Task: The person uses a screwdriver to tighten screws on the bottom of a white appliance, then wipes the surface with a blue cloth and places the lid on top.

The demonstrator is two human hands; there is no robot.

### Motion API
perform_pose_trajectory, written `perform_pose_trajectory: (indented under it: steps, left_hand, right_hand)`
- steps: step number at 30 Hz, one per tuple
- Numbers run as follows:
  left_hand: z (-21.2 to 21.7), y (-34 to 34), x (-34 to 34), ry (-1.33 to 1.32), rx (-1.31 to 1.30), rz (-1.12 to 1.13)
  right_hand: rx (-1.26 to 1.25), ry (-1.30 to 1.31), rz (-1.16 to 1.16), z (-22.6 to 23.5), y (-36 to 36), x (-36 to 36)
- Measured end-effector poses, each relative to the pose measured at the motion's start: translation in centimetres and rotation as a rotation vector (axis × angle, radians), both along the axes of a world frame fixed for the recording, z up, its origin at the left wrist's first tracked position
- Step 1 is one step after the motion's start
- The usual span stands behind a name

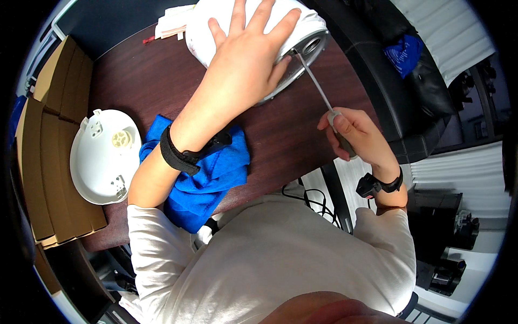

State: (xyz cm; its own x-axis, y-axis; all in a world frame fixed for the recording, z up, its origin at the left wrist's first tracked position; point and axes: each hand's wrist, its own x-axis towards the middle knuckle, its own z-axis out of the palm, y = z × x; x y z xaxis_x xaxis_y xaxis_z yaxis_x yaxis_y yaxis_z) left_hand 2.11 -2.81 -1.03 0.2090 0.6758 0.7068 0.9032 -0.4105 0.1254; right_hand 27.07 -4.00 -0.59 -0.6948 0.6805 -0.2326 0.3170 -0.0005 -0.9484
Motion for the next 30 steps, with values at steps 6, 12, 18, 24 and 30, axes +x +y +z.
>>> perform_pose_trajectory:
  steps: [6, 12, 18, 24, 30]
  left_hand:
    - [-0.1, 0.2, 0.1, 0.011, -0.002, 0.005]
    - [0.1, 0.0, 0.2, 0.008, -0.014, -0.024]
    - [0.1, 0.0, 0.3, -0.001, -0.011, -0.013]
    - [0.1, 0.1, 0.1, -0.012, -0.015, -0.02]
    - [0.0, 0.1, 0.2, -0.001, -0.014, -0.013]
  right_hand:
    - [-1.082, 0.661, 0.017, -2.1, -1.5, -0.3]
    - [-0.185, 0.184, -0.066, -2.2, -1.1, 0.4]
    - [0.618, -0.268, -0.244, -0.5, -1.4, 0.2]
    - [0.905, -0.288, -0.233, 0.3, -1.0, -0.2]
    - [0.976, -0.352, -0.254, 0.7, -1.2, -0.6]
